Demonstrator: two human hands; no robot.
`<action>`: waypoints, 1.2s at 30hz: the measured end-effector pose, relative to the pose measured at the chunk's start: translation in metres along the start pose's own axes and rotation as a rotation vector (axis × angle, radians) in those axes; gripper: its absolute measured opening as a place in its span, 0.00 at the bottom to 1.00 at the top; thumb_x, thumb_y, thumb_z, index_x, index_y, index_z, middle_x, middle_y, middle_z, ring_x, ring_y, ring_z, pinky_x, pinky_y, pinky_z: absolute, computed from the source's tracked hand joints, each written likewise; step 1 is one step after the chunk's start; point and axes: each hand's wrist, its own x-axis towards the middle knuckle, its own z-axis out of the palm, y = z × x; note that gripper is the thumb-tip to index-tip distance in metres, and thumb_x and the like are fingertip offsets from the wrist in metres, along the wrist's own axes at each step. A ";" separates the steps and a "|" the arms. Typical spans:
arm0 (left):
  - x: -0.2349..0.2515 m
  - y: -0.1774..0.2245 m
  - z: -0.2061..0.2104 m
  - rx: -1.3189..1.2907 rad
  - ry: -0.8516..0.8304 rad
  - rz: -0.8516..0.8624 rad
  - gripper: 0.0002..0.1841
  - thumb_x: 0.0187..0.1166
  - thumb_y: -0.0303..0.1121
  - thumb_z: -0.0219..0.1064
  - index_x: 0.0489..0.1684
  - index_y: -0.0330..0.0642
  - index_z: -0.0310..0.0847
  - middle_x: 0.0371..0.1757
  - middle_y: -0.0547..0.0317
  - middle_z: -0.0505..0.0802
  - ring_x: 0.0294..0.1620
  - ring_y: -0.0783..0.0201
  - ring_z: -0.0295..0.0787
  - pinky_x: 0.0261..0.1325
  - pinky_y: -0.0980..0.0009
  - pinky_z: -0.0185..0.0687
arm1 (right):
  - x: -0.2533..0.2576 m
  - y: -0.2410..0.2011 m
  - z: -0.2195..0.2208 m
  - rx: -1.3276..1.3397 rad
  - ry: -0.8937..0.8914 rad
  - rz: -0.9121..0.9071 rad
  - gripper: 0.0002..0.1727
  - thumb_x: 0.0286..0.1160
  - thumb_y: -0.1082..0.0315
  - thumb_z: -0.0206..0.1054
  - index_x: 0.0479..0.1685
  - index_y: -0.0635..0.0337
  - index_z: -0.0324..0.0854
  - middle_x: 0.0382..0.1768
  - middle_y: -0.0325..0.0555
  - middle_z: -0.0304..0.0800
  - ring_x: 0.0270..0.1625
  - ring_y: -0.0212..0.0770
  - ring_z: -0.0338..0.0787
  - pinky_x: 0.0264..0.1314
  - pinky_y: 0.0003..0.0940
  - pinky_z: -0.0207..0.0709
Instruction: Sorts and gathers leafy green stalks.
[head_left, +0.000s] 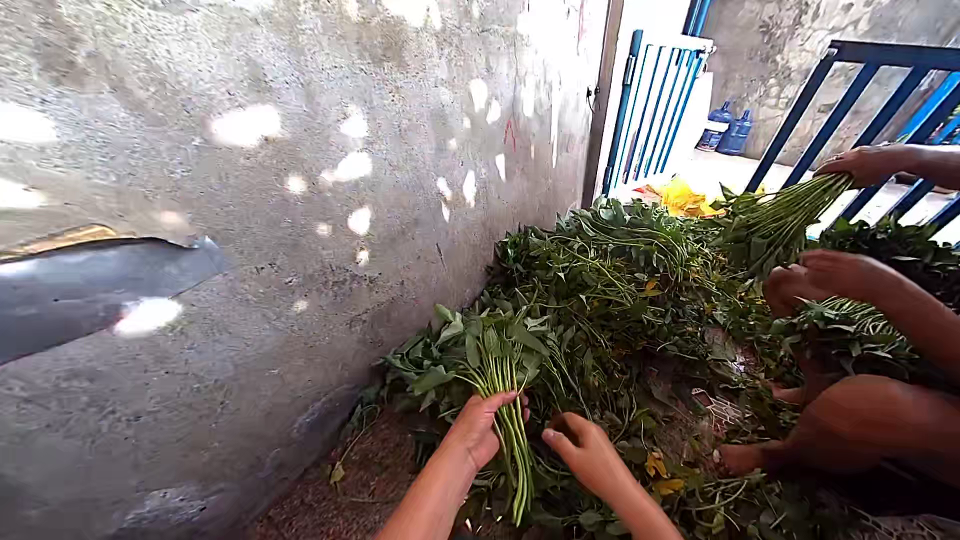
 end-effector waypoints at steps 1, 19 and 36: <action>0.000 -0.009 -0.002 -0.014 -0.015 -0.008 0.10 0.85 0.20 0.57 0.61 0.31 0.69 0.38 0.44 0.89 0.33 0.56 0.91 0.38 0.63 0.91 | 0.002 0.010 0.012 0.012 -0.021 -0.001 0.25 0.87 0.52 0.60 0.66 0.65 0.82 0.58 0.57 0.91 0.61 0.47 0.90 0.71 0.48 0.80; 0.024 -0.038 -0.032 0.088 0.025 0.025 0.07 0.81 0.19 0.59 0.51 0.33 0.75 0.32 0.51 0.88 0.22 0.64 0.85 0.26 0.72 0.85 | 0.071 0.086 0.037 0.281 0.244 0.255 0.21 0.91 0.60 0.54 0.66 0.69 0.81 0.51 0.59 0.91 0.51 0.50 0.92 0.60 0.49 0.84; 0.042 -0.031 -0.037 -0.272 0.129 -0.064 0.12 0.87 0.25 0.51 0.60 0.35 0.75 0.35 0.50 0.87 0.25 0.64 0.87 0.27 0.72 0.87 | 0.090 0.129 -0.041 0.239 0.126 0.449 0.25 0.77 0.65 0.72 0.70 0.64 0.75 0.60 0.57 0.85 0.53 0.47 0.87 0.55 0.45 0.81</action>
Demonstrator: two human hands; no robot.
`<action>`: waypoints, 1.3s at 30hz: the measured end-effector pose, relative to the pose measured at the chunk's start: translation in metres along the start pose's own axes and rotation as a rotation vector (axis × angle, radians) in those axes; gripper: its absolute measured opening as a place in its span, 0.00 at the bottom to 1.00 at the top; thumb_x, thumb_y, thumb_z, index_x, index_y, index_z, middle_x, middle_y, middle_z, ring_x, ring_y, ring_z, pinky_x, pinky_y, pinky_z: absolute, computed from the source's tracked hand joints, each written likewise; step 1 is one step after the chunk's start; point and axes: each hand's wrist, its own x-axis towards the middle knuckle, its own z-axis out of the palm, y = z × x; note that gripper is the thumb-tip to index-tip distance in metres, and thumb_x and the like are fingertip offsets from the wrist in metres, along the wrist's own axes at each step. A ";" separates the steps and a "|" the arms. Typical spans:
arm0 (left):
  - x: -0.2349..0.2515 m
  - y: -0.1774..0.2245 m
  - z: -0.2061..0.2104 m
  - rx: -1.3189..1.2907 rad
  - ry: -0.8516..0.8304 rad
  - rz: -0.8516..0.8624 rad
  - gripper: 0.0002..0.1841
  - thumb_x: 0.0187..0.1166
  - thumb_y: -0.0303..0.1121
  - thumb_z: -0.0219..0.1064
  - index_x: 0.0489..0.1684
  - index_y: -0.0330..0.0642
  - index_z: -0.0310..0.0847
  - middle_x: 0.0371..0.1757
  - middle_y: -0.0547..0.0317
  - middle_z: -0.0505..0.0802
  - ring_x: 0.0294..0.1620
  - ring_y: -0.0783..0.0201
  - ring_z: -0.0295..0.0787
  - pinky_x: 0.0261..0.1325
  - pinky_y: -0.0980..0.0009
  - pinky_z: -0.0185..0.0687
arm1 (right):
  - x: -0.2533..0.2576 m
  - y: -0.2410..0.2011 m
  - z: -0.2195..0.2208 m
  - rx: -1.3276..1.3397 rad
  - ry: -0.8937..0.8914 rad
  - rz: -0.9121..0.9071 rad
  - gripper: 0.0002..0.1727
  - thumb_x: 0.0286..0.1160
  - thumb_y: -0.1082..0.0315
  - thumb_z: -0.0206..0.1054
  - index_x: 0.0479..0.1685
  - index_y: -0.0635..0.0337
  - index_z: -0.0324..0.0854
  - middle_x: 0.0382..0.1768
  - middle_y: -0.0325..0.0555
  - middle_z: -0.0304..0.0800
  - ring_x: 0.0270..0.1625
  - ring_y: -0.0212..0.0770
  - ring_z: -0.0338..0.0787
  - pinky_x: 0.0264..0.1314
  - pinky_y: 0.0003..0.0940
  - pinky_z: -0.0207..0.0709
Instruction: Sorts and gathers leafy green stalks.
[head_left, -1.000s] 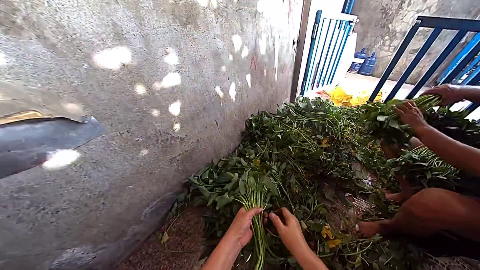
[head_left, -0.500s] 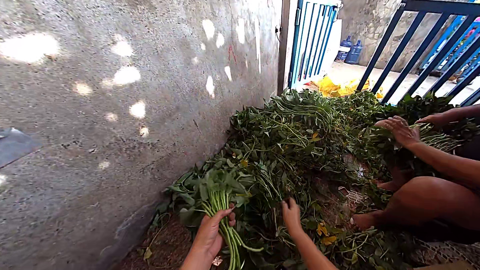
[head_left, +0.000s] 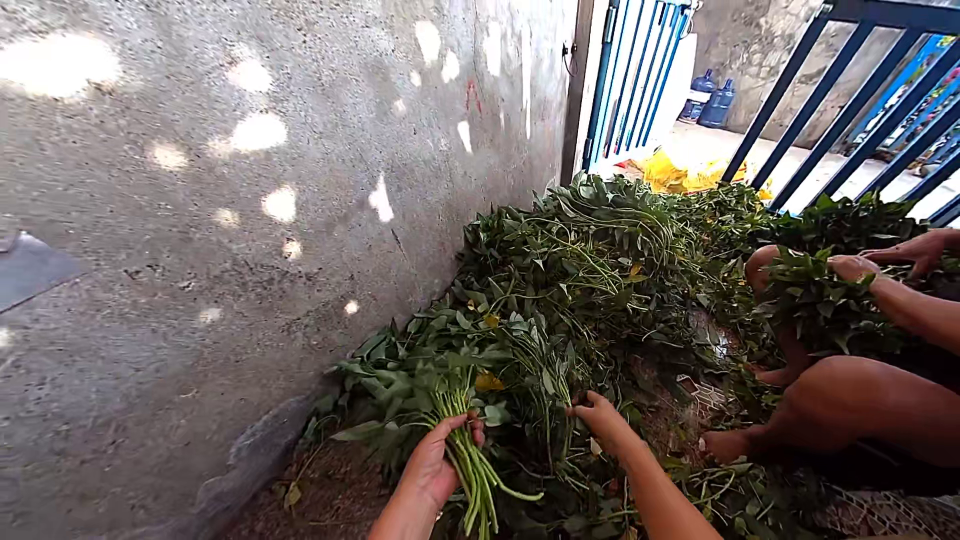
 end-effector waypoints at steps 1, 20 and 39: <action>-0.001 -0.001 -0.001 0.001 -0.021 -0.021 0.12 0.87 0.25 0.51 0.61 0.34 0.75 0.34 0.51 0.87 0.24 0.64 0.87 0.27 0.73 0.87 | -0.002 0.002 0.001 -0.033 -0.028 0.034 0.26 0.75 0.65 0.73 0.72 0.64 0.74 0.62 0.58 0.85 0.56 0.49 0.88 0.58 0.47 0.82; 0.002 -0.013 0.003 0.091 0.062 0.081 0.06 0.86 0.22 0.57 0.53 0.36 0.74 0.32 0.52 0.85 0.26 0.61 0.86 0.32 0.66 0.89 | -0.076 0.000 0.034 0.321 -0.014 -0.206 0.12 0.81 0.69 0.67 0.56 0.65 0.81 0.41 0.44 0.87 0.36 0.32 0.84 0.39 0.29 0.78; 0.014 -0.046 0.002 0.633 -0.045 -0.008 0.22 0.72 0.23 0.76 0.63 0.31 0.76 0.47 0.46 0.93 0.36 0.59 0.92 0.36 0.66 0.88 | -0.075 0.005 0.083 0.527 -0.272 0.040 0.18 0.83 0.65 0.68 0.65 0.65 0.77 0.44 0.46 0.87 0.40 0.36 0.87 0.45 0.34 0.83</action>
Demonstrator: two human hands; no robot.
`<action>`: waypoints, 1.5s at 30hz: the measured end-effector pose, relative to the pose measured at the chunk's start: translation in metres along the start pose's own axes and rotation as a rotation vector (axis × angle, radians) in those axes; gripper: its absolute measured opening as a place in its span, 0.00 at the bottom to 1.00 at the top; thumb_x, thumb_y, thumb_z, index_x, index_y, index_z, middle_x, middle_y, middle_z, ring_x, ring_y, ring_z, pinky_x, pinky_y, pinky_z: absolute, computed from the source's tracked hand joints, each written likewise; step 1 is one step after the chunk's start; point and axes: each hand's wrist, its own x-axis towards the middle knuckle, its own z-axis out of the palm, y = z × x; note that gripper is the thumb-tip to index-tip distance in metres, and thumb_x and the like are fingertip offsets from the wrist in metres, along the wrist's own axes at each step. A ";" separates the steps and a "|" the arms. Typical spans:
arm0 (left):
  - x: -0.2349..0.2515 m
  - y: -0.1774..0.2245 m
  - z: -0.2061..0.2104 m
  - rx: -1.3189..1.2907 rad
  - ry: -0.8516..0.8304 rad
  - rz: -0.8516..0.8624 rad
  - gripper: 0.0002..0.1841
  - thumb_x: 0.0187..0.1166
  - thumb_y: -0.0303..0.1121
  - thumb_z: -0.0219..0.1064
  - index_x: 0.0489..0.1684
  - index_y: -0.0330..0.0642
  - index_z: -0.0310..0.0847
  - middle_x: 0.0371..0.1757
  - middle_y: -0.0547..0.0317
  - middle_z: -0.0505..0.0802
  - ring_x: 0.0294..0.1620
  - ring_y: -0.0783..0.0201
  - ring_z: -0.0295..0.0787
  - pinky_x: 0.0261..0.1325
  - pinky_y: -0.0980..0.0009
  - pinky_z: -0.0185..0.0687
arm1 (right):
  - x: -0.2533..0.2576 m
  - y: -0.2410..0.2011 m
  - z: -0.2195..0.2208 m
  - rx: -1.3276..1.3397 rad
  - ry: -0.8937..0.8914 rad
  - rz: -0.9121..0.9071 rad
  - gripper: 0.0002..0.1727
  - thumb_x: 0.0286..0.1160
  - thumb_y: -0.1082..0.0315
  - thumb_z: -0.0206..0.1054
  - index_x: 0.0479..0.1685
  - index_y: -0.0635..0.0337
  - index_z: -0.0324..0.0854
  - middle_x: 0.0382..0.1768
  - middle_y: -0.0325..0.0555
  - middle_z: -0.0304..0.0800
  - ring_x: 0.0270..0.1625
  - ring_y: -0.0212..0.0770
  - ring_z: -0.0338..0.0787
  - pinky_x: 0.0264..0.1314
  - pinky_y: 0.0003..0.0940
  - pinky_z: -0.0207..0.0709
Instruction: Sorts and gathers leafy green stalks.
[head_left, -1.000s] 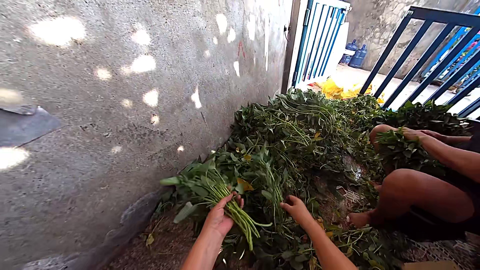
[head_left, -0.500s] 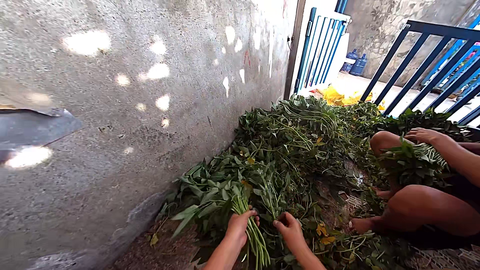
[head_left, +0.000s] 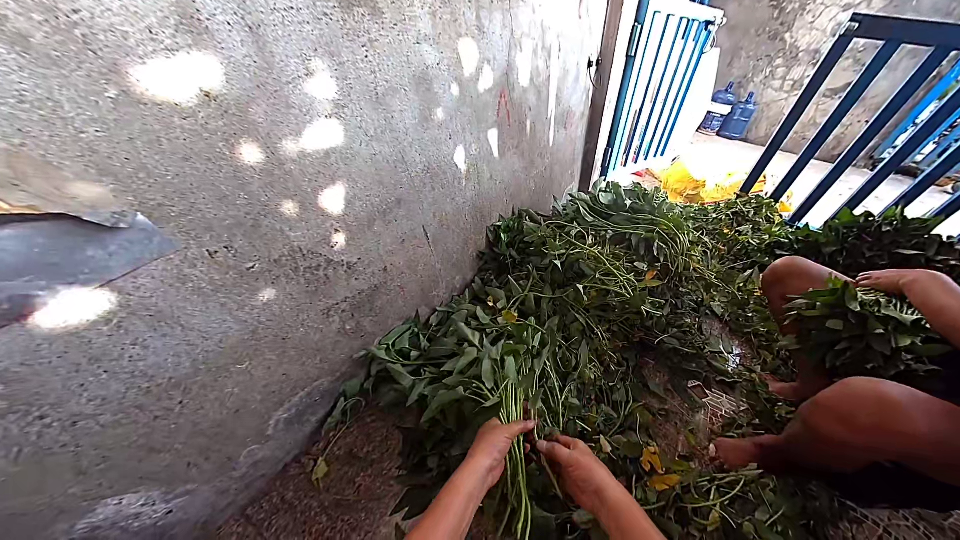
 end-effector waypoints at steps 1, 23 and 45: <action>-0.001 0.000 0.001 0.033 -0.001 -0.007 0.21 0.72 0.24 0.77 0.62 0.30 0.76 0.47 0.46 0.93 0.37 0.59 0.92 0.37 0.66 0.88 | 0.001 0.000 0.001 0.026 0.016 0.001 0.16 0.84 0.65 0.67 0.62 0.65 0.78 0.42 0.45 0.87 0.38 0.35 0.86 0.43 0.32 0.83; 0.007 0.019 -0.011 -0.235 0.163 0.039 0.19 0.74 0.20 0.73 0.61 0.28 0.72 0.38 0.44 0.89 0.28 0.59 0.88 0.30 0.67 0.87 | -0.019 -0.012 -0.019 -0.360 -0.177 -0.182 0.15 0.86 0.65 0.62 0.64 0.64 0.74 0.40 0.45 0.90 0.35 0.37 0.91 0.40 0.36 0.88; 0.005 -0.007 -0.007 0.064 0.123 0.048 0.22 0.72 0.26 0.77 0.63 0.27 0.77 0.53 0.43 0.92 0.54 0.56 0.90 0.61 0.59 0.86 | 0.022 -0.001 0.008 -0.416 0.179 -0.339 0.14 0.84 0.62 0.66 0.48 0.68 0.86 0.38 0.48 0.89 0.41 0.37 0.86 0.52 0.37 0.80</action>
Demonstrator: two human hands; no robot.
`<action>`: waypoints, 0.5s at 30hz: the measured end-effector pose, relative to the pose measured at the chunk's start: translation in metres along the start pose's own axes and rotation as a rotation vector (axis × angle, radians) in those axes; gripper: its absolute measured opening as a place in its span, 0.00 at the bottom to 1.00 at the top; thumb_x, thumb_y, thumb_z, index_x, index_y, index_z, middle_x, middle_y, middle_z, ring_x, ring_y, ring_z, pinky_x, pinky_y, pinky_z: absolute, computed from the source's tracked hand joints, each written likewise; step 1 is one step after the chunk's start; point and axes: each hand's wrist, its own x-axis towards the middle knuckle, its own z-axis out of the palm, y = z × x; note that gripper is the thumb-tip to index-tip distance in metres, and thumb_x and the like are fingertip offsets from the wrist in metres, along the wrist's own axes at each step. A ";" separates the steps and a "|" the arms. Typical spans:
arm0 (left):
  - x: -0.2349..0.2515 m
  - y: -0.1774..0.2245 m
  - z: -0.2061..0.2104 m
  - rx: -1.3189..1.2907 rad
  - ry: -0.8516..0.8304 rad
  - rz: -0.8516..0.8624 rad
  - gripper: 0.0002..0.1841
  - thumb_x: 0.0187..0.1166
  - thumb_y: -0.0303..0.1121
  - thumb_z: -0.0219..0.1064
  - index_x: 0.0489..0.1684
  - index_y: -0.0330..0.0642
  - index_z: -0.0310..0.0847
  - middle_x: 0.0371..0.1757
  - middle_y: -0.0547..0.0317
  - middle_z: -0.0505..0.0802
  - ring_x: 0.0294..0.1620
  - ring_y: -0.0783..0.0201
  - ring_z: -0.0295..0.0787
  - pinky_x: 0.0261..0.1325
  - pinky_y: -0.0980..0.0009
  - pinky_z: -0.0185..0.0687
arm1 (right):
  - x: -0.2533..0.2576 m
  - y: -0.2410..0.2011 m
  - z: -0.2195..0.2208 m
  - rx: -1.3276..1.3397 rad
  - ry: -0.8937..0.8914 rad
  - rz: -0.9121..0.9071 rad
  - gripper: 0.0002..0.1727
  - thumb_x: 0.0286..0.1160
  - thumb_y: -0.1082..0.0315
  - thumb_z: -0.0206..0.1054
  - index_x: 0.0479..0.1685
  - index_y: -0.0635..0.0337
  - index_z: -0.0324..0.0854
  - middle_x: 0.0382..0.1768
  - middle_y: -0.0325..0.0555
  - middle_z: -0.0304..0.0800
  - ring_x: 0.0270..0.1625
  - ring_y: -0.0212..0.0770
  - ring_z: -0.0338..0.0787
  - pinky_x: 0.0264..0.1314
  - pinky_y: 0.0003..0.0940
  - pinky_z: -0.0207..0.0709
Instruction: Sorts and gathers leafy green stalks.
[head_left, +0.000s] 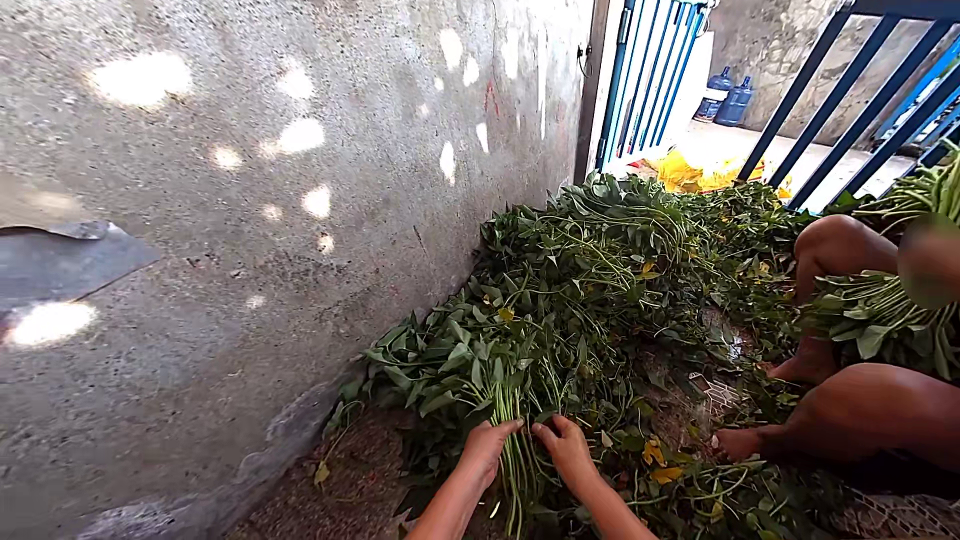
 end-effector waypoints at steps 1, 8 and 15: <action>0.005 0.002 -0.005 -0.053 0.012 0.000 0.22 0.73 0.24 0.75 0.65 0.28 0.76 0.49 0.43 0.92 0.48 0.56 0.92 0.55 0.60 0.88 | 0.000 0.001 -0.006 -0.079 -0.115 0.005 0.16 0.85 0.61 0.65 0.48 0.68 0.85 0.39 0.49 0.89 0.42 0.38 0.87 0.53 0.38 0.81; 0.013 0.028 -0.026 -0.339 -0.087 -0.109 0.19 0.83 0.20 0.60 0.72 0.35 0.70 0.40 0.45 0.88 0.33 0.54 0.90 0.39 0.59 0.92 | 0.006 0.001 -0.014 -0.891 -0.351 0.287 0.22 0.84 0.62 0.60 0.72 0.64 0.80 0.74 0.64 0.79 0.75 0.62 0.81 0.77 0.62 0.73; -0.011 0.049 -0.021 -0.450 -0.162 -0.034 0.15 0.85 0.21 0.55 0.68 0.33 0.74 0.39 0.47 0.88 0.29 0.59 0.88 0.35 0.66 0.90 | 0.024 0.065 0.035 -0.628 -0.132 0.281 0.26 0.84 0.55 0.65 0.74 0.62 0.79 0.68 0.61 0.87 0.73 0.58 0.85 0.77 0.58 0.75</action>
